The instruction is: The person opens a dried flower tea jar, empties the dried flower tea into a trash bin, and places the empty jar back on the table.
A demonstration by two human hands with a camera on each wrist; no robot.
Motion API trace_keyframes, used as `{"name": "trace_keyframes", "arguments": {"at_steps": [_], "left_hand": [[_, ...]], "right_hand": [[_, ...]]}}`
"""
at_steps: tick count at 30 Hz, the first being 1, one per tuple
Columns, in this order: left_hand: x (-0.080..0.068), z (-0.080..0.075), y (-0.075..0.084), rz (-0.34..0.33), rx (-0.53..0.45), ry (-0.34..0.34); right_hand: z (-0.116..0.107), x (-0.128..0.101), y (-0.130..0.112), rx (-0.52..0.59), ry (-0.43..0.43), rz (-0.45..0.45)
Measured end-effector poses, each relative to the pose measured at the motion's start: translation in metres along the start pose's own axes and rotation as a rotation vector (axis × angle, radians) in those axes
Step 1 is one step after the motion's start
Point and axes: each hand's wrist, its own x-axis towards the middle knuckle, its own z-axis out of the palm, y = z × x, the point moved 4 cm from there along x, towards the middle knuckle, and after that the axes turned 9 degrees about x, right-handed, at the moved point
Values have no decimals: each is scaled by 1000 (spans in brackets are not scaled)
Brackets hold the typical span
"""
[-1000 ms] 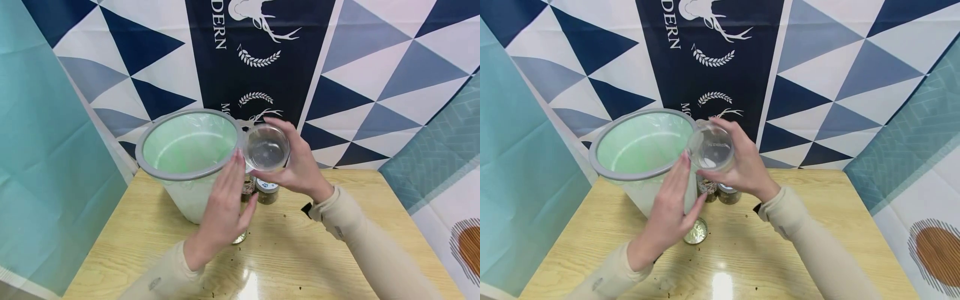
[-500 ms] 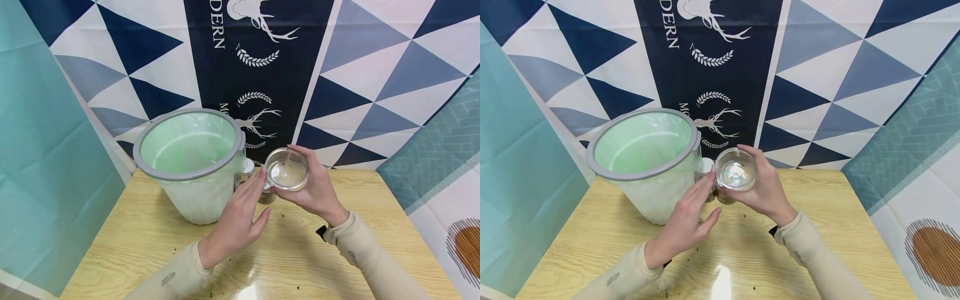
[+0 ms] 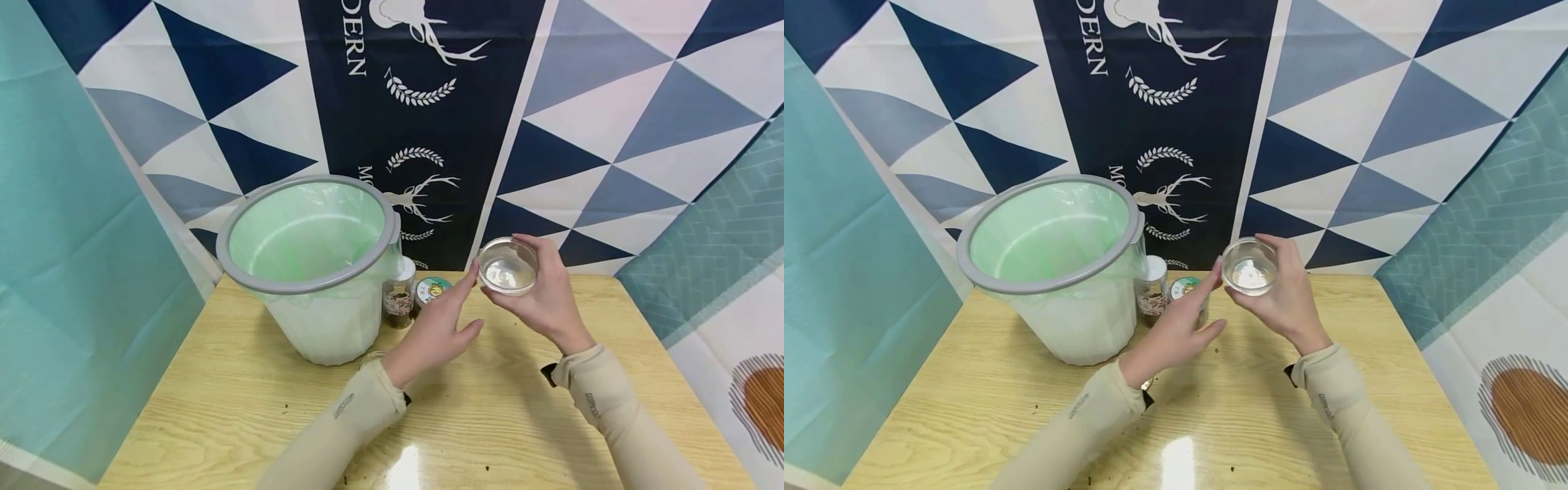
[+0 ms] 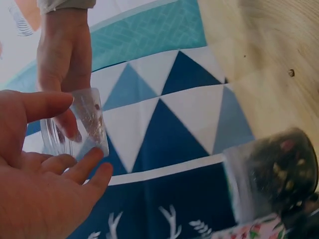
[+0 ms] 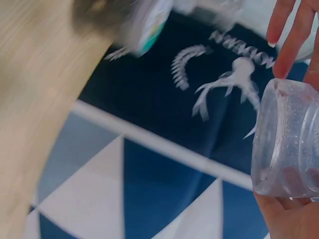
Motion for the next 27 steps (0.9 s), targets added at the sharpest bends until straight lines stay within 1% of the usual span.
{"name": "trace_keyframes", "arguments": {"at_steps": [2,4,8,11,14,17,21,23,27], "left_hand": [[8,12,-3,-26,-19,-56],[14,25,-7,-47,-31,-108],[24,53,-17,-69,-44,-184],[29,71,-23,-76,-57,-226],[33,87,-28,-95,-74,-265],[33,101,-29,-106,-56,-327],[30,116,-28,-118,-9,-415],[29,121,-28,-130,14,-434],[28,126,-30,-146,52,-447]], "right_hand": [[-2,-3,12,-22,-3,29],[-1,-7,25,-36,-23,71],[3,-15,52,-63,-63,139],[6,-22,72,-71,-88,171],[9,-27,89,-62,-120,209],[11,-33,104,-62,-171,262],[13,-43,122,-68,-241,331],[15,-47,129,-70,-278,366],[19,-55,141,-85,-342,424]]}}
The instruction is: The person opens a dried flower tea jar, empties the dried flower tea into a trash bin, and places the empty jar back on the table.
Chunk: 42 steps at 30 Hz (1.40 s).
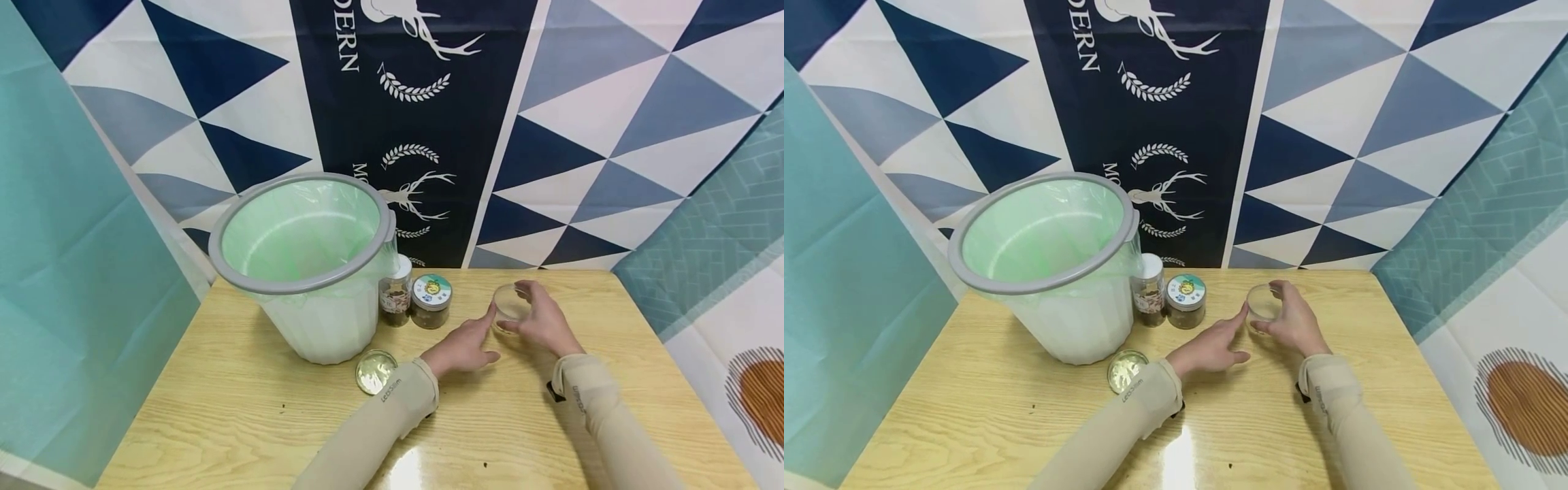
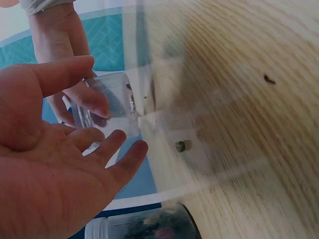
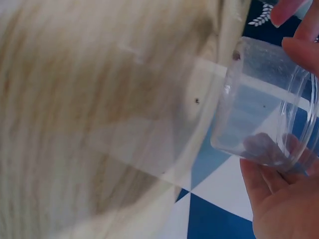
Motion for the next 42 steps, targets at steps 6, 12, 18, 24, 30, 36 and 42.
{"name": "trace_keyframes", "arguments": {"at_steps": [6,12,18,24,30,36,42], "left_hand": [[0,5,-2,-1,0,-27],[-1,8,-2,2,10,-26],[-1,9,-3,11,25,-11],[-9,1,-13,54,62,45],[-27,-29,-28,67,89,210],[-40,-62,-32,55,251,438],[-44,-76,-33,-25,376,511]], "right_hand": [[4,-3,8,-16,-52,11],[7,-4,13,7,-76,-4],[8,-4,15,8,-81,-3],[10,-4,12,-51,-77,-5],[6,-7,-7,-70,2,-71],[19,2,-41,-27,15,-160],[47,15,-64,97,-42,-171]]}}
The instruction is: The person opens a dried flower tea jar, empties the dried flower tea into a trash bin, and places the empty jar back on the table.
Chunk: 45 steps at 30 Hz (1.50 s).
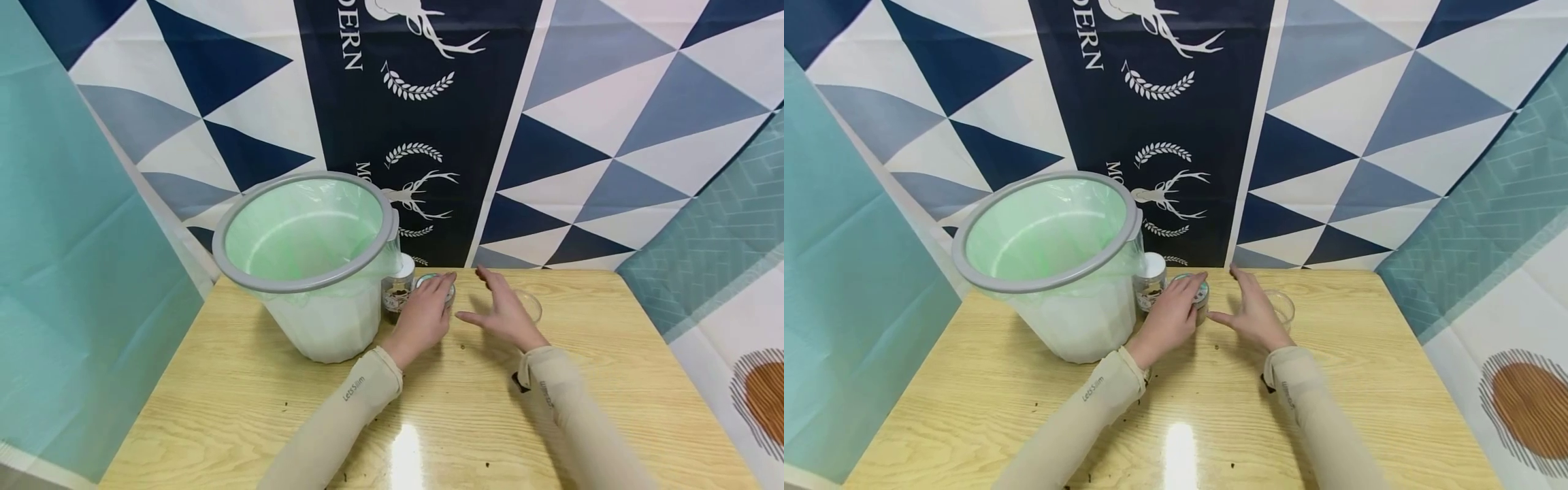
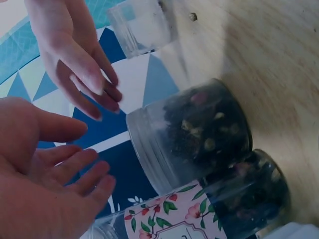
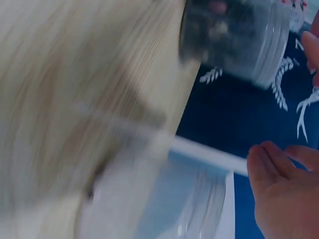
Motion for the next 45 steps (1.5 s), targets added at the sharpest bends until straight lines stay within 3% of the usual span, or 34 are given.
{"name": "trace_keyframes", "arguments": {"at_steps": [8,13,20,27,34,37,40,43,45], "left_hand": [[-3,11,-3,-22,62,-85],[-5,18,-5,-2,158,-131],[-5,19,-5,48,214,-170],[-5,19,-5,52,257,-181],[-6,18,-5,81,257,-186],[-8,13,-4,108,291,-142],[-10,5,-2,135,304,-34],[-10,-6,-1,157,275,77],[-9,-14,0,160,226,116]], "right_hand": [[51,19,11,177,-103,191],[66,29,16,285,-108,224],[71,32,16,322,-146,223],[71,32,19,309,-154,252],[64,29,19,240,-127,249],[57,24,16,222,-115,232],[45,17,8,224,-104,199],[29,9,-7,228,-98,146],[19,4,-18,229,-98,115]]}}
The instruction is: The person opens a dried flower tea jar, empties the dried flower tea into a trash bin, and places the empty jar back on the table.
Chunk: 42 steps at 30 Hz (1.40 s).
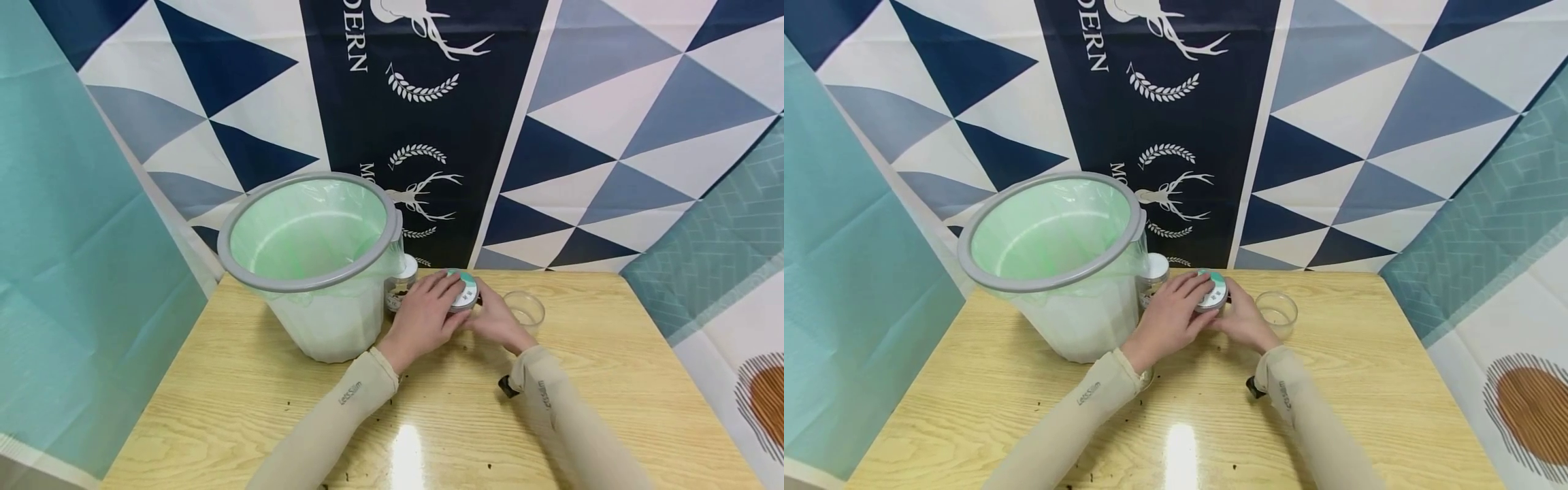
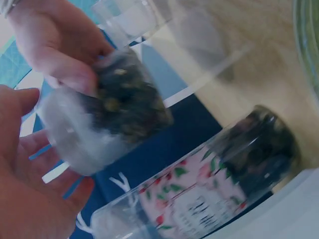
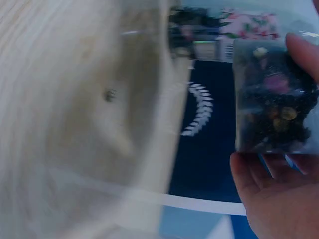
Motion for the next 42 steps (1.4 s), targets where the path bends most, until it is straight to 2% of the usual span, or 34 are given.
{"name": "trace_keyframes", "arguments": {"at_steps": [2,8,13,17,22,28,35,39,42], "left_hand": [[1,-8,-2,-4,-51,20],[1,-33,-5,-36,-243,-15],[-3,-50,0,-14,-330,8],[-5,-56,5,18,-325,42],[-7,-59,7,20,-315,59],[-15,-68,5,14,-311,75],[-24,-71,-1,25,-358,34],[-27,-71,-3,103,-241,51],[-28,-70,-2,180,-117,112]], "right_hand": [[-7,-8,-11,-10,-3,-25],[-16,-28,-33,-51,-12,-118],[-10,-41,-34,34,-35,-180],[-4,-44,-30,107,-15,-202],[1,-43,-29,111,58,-244],[1,-44,-38,42,76,-289],[-4,-49,-48,-78,30,-371],[-1,-53,-55,-101,-20,-423],[4,-56,-60,-90,-64,-427]]}}
